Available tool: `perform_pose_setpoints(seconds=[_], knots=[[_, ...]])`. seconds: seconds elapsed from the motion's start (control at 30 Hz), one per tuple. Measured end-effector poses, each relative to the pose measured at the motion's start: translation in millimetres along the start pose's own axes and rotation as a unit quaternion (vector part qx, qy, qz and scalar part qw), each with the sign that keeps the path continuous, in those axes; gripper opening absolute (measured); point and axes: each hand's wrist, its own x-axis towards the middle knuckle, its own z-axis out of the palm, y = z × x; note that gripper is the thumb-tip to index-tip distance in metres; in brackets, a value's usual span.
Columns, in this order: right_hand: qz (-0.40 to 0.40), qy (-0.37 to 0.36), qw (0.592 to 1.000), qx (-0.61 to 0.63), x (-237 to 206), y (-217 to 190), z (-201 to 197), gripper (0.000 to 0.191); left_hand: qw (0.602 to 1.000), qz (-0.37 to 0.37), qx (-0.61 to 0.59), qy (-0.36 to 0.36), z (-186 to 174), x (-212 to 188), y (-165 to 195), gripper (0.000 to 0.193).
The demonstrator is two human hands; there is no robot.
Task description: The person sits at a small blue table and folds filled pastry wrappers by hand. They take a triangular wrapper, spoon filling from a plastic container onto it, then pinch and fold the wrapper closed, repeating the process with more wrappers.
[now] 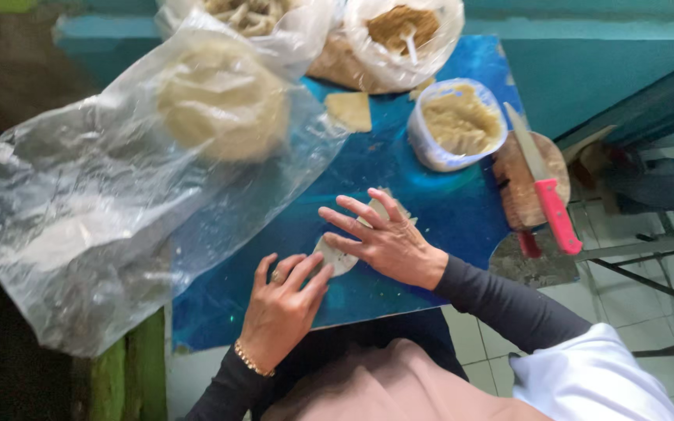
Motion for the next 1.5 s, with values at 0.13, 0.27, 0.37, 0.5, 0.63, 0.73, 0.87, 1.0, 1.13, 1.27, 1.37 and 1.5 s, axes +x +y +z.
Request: perform_pose_setpoints(seconds=[0.13,0.27,0.37,0.5,0.63,0.73,0.87,1.0,1.13,1.27,1.37,1.5], knots=[[0.071,0.039,0.993,-0.082,-5.9,53.0,-10.1,0.036,1.000,-0.009,-0.019,0.008,-2.5,6.5,2.7,0.032],[0.276,0.142,0.950,-0.037,-4.9,155.7,-24.6,0.034,0.999,-0.010,-0.042,0.017,-4.3,7.6,3.4,0.030],[0.355,0.108,0.926,0.064,17.4,234.1,-18.1,0.021,0.997,-0.007,-0.066,0.030,0.2,8.6,-1.7,0.028],[0.433,-0.081,0.898,0.006,69.3,295.5,40.1,0.031,0.995,-0.017,-0.090,0.044,7.1,6.7,-9.8,0.032],[0.427,-0.195,0.873,-0.134,96.9,320.1,85.9,0.023,0.995,-0.016,-0.094,0.037,13.4,3.6,-18.8,0.031],[0.450,-0.254,0.845,-0.136,100.9,324.4,90.5,0.023,0.994,-0.021,-0.100,0.036,18.7,0.2,-24.7,0.028],[0.428,-0.207,0.868,-0.142,98.7,329.4,84.8,0.019,0.992,-0.017,-0.119,0.040,25.7,-0.5,-32.0,0.027],[0.440,-0.213,0.869,-0.080,98.3,330.2,93.6,0.025,0.989,-0.044,-0.138,0.023,25.5,-1.5,-33.6,0.025],[0.427,-0.110,0.896,0.046,85.2,329.5,107.9,0.025,0.986,-0.038,-0.155,0.048,23.4,0.3,-33.8,0.024],[0.478,-0.029,0.869,0.123,63.7,334.6,102.2,0.023,0.982,-0.034,-0.177,0.062,18.1,2.3,-31.3,0.022],[0.512,0.014,0.827,0.231,50.5,338.0,92.1,0.021,0.978,-0.031,-0.192,0.070,8.9,6.3,-30.1,0.023],[0.497,0.055,0.833,0.238,40.9,334.0,83.7,0.020,0.978,-0.049,-0.189,0.070,-7.3,14.3,-28.8,0.024]])
